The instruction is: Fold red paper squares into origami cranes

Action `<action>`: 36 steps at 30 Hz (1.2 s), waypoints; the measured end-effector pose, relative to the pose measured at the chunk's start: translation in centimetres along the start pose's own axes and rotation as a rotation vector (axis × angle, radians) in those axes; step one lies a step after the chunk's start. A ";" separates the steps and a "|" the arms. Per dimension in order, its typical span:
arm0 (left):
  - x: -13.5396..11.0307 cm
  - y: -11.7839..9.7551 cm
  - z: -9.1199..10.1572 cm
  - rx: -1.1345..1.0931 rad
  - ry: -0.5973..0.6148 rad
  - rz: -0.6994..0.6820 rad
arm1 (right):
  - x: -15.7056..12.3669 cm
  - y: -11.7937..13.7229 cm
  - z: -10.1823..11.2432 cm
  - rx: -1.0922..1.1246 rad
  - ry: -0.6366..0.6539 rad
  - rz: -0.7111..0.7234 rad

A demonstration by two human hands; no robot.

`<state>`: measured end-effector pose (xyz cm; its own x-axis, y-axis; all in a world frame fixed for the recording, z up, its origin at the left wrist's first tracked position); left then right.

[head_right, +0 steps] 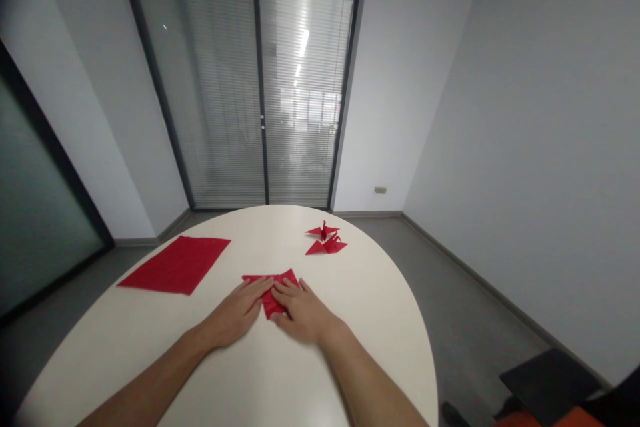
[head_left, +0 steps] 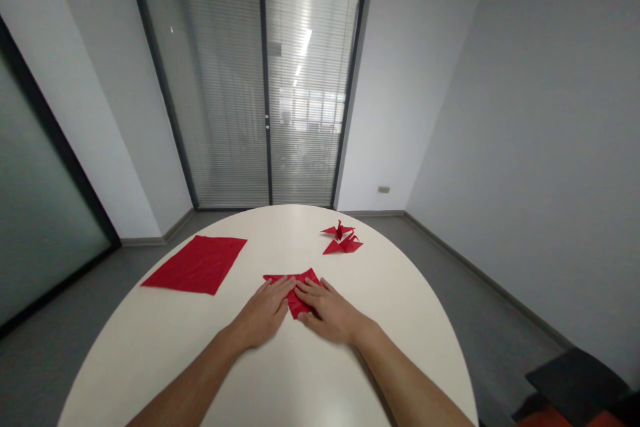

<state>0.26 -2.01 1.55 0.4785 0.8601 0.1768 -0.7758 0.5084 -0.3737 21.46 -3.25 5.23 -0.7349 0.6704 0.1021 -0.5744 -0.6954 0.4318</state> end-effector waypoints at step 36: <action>0.0 -1.2 3.1 -0.227 -0.264 0.225 | 0.9 -2.9 -0.3 0.813 -0.511 -0.160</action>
<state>-0.15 -2.52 4.84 0.1622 0.9449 0.2845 -0.7241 0.3098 -0.6161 22.35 -0.67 3.80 -0.3146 0.9062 0.2825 -0.0889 -0.3244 0.9417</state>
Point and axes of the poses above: each hand's wrist, its own x-axis towards the middle knuckle, its own z-axis out of the back of the hand, y = z × x, the point moved 1 cm from there along x, towards the middle knuckle, and after that the axes turned 4 degrees about z, right-handed, at the moved point
